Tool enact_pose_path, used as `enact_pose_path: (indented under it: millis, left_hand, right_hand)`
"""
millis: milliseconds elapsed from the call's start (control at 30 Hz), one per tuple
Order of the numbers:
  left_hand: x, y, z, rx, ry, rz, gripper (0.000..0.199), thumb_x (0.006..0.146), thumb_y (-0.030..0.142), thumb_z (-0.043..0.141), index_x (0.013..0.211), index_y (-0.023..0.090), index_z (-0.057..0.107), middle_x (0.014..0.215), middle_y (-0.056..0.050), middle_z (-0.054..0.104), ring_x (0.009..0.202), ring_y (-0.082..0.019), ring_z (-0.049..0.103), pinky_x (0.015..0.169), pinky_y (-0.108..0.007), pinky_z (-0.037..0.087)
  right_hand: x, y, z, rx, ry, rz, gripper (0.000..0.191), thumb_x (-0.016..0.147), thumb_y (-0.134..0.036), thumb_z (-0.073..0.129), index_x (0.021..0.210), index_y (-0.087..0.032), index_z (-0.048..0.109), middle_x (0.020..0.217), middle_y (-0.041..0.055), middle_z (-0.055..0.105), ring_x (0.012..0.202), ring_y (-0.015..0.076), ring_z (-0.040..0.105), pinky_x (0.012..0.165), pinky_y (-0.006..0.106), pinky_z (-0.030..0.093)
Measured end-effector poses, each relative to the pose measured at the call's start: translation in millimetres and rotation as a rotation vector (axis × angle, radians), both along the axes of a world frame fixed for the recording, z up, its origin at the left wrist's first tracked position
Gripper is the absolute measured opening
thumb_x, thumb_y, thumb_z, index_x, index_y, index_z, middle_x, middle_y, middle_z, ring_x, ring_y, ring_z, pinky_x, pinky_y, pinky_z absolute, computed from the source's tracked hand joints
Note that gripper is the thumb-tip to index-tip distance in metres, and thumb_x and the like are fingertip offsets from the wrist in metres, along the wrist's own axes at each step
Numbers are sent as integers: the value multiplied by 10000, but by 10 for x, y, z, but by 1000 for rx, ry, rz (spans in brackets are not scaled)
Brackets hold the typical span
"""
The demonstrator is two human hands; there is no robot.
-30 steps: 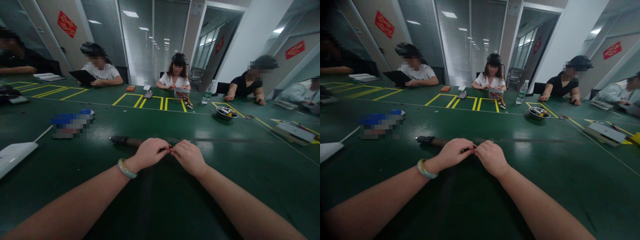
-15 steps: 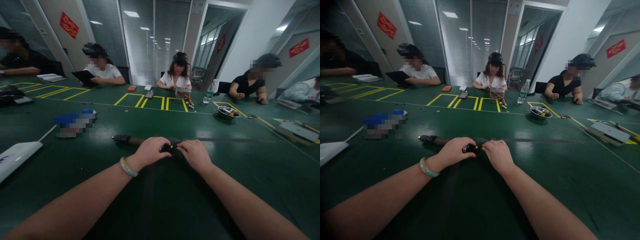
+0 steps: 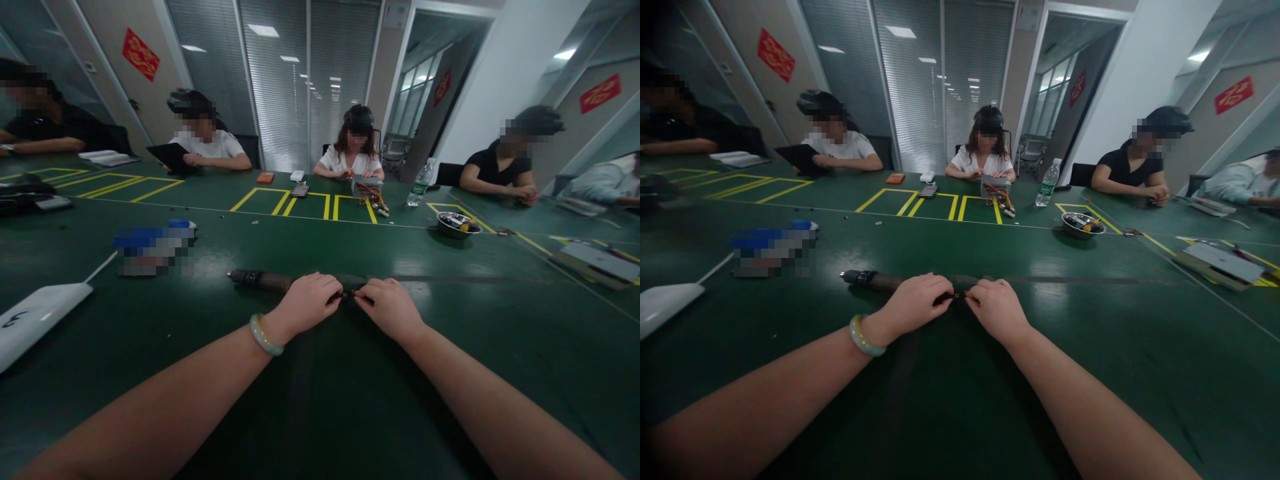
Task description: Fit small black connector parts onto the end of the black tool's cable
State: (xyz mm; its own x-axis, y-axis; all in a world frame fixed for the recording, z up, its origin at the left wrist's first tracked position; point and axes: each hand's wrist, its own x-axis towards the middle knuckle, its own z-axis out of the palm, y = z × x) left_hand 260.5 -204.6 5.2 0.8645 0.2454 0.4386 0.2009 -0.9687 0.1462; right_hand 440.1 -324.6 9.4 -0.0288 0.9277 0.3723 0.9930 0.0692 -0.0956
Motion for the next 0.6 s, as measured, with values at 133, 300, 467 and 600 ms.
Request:
enact_pose_path:
  millis: [133, 300, 467, 600]
  left_hand:
    - [11, 7, -19, 33, 16, -2, 89, 864, 255, 590, 928, 194, 577, 937, -27, 619, 896, -189, 575, 889, -367, 435]
    - [27, -8, -22, 58, 24, 27, 68, 865, 242, 575, 912, 192, 578, 914, -29, 612, 876, -190, 570, 873, -363, 431]
    - [8, -9, 8, 0, 8, 31, 83, 856, 256, 579, 916, 198, 582, 923, -22, 617, 857, -184, 572, 777, -323, 444]
    - [-1, 12, 14, -34, -3, 13, 84, 849, 250, 589, 912, 194, 588, 918, -19, 621, 852, -176, 575, 782, -314, 441]
  right_hand:
    - [-13, 6, -5, -16, -25, -10, 37, 880, -193, 656, 867, -214, 685, 856, -6, 643, 801, 163, 573, 745, 305, 335]
    - [-43, 6, 8, -28, -31, -20, 51, 872, -183, 651, 833, -206, 676, 826, -3, 637, 773, 160, 568, 725, 301, 322]
    - [-15, 1, -20, -18, 27, -28, 49, 858, -198, 667, 810, -209, 668, 804, -15, 631, 741, 148, 562, 709, 292, 326]
    - [41, 12, -62, 4, 145, -15, 48, 839, -214, 703, 813, -216, 663, 800, -36, 631, 740, 133, 568, 710, 275, 351]
